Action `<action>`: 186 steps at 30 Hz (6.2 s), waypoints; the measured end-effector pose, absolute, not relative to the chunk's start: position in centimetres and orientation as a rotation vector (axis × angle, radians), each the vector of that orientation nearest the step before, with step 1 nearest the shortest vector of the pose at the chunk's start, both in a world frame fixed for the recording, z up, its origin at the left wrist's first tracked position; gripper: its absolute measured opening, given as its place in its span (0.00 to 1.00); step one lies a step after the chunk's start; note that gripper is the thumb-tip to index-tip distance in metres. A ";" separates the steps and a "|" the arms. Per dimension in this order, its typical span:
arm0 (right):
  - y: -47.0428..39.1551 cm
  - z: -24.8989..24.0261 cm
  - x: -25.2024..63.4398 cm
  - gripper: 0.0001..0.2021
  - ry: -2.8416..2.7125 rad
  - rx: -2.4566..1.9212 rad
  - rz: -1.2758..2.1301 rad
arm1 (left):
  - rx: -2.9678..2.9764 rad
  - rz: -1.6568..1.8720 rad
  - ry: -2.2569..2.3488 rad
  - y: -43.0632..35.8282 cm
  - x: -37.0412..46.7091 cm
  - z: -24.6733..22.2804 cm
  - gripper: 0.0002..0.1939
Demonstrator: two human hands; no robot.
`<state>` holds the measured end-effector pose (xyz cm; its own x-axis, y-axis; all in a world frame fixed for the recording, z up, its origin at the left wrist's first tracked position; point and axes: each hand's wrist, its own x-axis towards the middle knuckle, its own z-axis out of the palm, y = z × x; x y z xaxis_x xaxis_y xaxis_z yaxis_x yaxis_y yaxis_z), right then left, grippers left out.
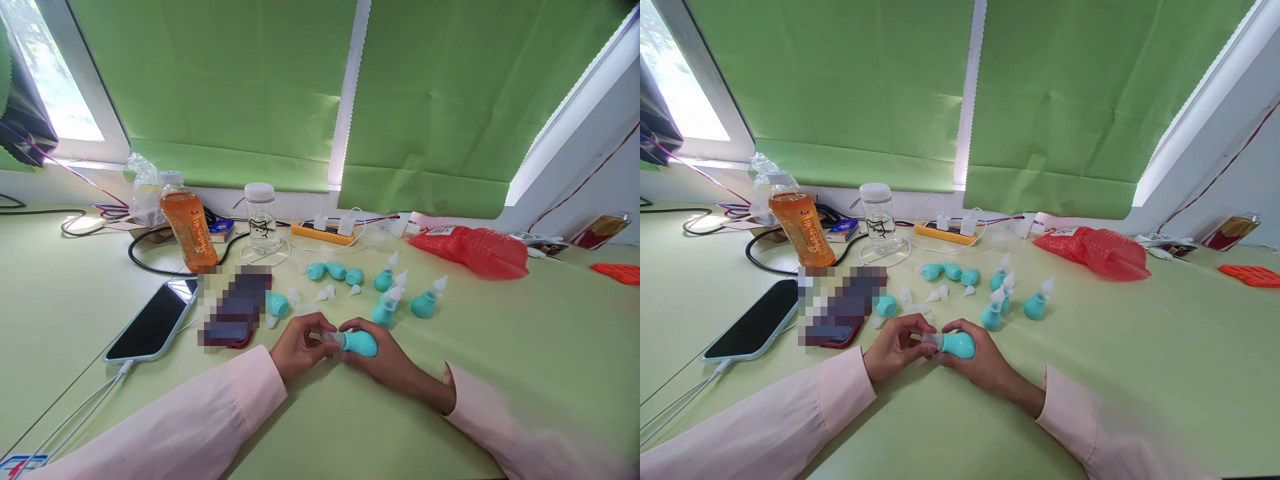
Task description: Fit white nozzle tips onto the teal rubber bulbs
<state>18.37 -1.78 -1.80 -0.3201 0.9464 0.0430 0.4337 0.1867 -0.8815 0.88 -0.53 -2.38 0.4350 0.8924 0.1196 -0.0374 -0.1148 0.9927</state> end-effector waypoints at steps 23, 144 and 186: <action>-1.5 -1.5 18.6 0.14 -1.557 -1.166 1.170 | 2.754 1.147 1.182 0.8 -0.8 -1.0 0.10; -2.5 -1.9 18.9 0.12 -1.581 -1.074 1.141 | 2.065 0.892 1.054 3.0 1.4 1.0 0.11; -3.5 -2.3 19.5 0.13 -2.246 -0.893 0.051 | 1.052 0.629 0.612 -0.3 -1.4 -2.6 0.18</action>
<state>19.54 -3.49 -2.35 -0.5102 0.6145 0.6018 0.5866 0.7603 -0.2790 -1.44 -0.25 -2.56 0.6715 0.7244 -0.1558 -0.1749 0.3592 0.9167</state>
